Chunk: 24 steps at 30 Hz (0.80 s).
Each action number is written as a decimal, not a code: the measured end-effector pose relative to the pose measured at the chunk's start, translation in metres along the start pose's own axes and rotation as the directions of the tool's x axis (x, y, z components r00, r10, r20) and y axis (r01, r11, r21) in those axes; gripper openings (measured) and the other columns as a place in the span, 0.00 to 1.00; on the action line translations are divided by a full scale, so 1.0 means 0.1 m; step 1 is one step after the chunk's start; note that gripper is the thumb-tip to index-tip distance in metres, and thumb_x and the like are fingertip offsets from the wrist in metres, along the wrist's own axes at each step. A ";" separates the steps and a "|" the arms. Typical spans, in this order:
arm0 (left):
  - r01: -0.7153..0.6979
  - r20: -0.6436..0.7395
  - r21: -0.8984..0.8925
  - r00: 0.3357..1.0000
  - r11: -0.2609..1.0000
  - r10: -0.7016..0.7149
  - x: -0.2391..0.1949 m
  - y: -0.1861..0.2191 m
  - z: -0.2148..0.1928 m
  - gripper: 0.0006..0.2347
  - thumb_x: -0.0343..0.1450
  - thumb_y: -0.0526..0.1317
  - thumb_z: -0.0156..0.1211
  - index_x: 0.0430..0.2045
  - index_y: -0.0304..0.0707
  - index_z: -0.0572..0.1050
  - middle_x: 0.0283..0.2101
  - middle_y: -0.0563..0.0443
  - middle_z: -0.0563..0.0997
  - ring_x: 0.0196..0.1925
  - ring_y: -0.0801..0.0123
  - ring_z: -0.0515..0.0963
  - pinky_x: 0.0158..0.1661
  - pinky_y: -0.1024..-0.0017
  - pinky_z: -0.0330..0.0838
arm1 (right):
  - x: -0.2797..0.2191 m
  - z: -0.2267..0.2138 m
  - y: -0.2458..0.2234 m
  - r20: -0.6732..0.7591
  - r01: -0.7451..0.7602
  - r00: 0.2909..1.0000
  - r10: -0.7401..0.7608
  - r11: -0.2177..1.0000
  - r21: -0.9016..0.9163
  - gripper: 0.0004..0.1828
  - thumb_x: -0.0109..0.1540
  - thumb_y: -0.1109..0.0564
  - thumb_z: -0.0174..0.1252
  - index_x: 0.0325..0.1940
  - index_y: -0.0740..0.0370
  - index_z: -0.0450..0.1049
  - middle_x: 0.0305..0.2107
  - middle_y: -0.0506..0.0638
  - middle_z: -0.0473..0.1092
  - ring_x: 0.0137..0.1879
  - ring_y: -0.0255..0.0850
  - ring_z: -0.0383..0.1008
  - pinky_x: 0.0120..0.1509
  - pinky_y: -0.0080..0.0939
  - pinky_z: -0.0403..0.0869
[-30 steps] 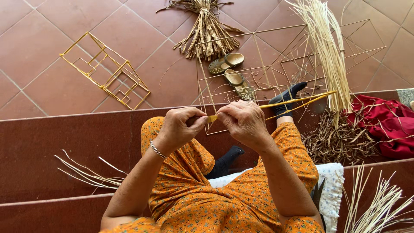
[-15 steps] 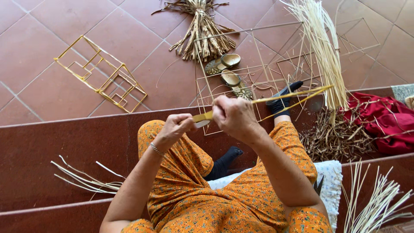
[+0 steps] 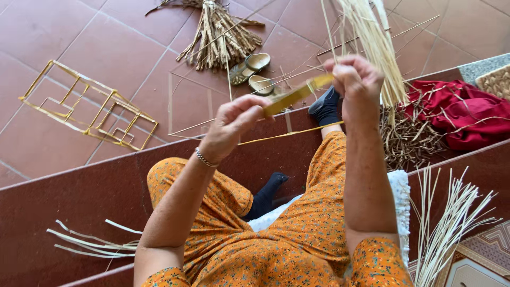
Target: The person sits on the floor and assembles a rectangular basket frame using thin wooden sticks and yellow tape. They cut sticks with shears, align them to form the frame, and secure the joints with tape.
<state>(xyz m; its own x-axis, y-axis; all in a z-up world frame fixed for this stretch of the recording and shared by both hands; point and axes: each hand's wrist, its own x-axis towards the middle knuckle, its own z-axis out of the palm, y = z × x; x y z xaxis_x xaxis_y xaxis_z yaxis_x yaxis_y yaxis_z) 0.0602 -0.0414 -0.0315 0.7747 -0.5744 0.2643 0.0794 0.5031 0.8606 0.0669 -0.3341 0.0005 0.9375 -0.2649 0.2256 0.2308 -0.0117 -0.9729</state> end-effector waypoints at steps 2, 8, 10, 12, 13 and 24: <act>0.044 0.026 0.106 0.999 0.993 -0.047 0.12 -0.16 0.11 0.10 0.80 0.39 0.54 0.48 0.31 0.76 0.42 0.53 0.80 0.45 0.77 0.79 0.49 0.75 0.75 | -0.14 -0.22 0.28 -0.075 -0.070 0.994 0.081 0.988 0.138 0.09 0.58 0.69 0.51 0.34 0.68 0.77 0.21 0.44 0.68 0.19 0.26 0.51 0.20 0.27 0.52; 0.218 -0.076 0.202 0.975 0.955 -0.207 0.35 -0.75 0.20 0.11 0.78 0.43 0.56 0.41 0.31 0.79 0.29 0.58 0.80 0.32 0.82 0.77 0.35 0.80 0.74 | -0.62 -0.66 1.24 -0.138 -0.143 0.969 0.205 0.920 0.366 0.04 0.65 0.62 0.63 0.36 0.65 0.77 0.22 0.43 0.70 0.21 0.25 0.56 0.23 0.24 0.57; 0.271 -0.103 0.215 0.962 0.938 -0.254 0.37 -0.90 0.16 0.12 0.78 0.43 0.58 0.39 0.31 0.80 0.27 0.58 0.80 0.29 0.82 0.76 0.33 0.80 0.73 | -0.69 -0.78 1.46 -0.122 -0.162 0.968 0.222 0.913 0.374 0.05 0.63 0.61 0.66 0.36 0.64 0.76 0.25 0.44 0.72 0.24 0.25 0.60 0.27 0.24 0.61; 0.330 -0.135 0.244 0.943 0.912 -0.305 0.37 -1.00 0.11 0.12 0.77 0.44 0.59 0.38 0.32 0.81 0.26 0.58 0.78 0.27 0.82 0.74 0.29 0.80 0.71 | -0.74 -0.90 1.58 -0.103 -0.172 0.970 0.221 0.920 0.353 0.06 0.63 0.60 0.67 0.37 0.63 0.76 0.26 0.44 0.73 0.25 0.25 0.62 0.28 0.24 0.63; 0.350 -0.132 0.309 0.937 0.885 -0.324 0.36 -1.03 0.08 0.12 0.76 0.44 0.59 0.38 0.32 0.82 0.25 0.58 0.79 0.26 0.83 0.75 0.29 0.81 0.71 | -0.76 -0.96 1.62 -0.093 -0.173 0.972 0.214 0.929 0.326 0.06 0.63 0.60 0.67 0.37 0.63 0.76 0.26 0.45 0.73 0.26 0.26 0.63 0.29 0.25 0.64; 0.582 -0.303 0.493 0.812 0.647 -0.499 0.15 -0.84 -0.43 0.12 0.73 0.45 0.63 0.29 0.34 0.84 0.19 0.54 0.79 0.18 0.81 0.74 0.18 0.80 0.64 | -0.98 -0.96 1.58 -0.091 -0.214 0.971 0.219 0.975 0.067 0.07 0.65 0.55 0.66 0.40 0.61 0.76 0.30 0.48 0.76 0.31 0.29 0.71 0.35 0.29 0.72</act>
<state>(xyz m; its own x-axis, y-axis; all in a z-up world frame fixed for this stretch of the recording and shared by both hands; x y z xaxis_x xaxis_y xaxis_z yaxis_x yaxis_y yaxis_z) 0.0922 -0.0642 -0.1189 0.7794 -0.5218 -0.3469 0.1929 -0.3270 0.9251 -0.0135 -0.4021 -0.1798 0.9378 -0.3472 0.0011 0.0420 0.1102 -0.9930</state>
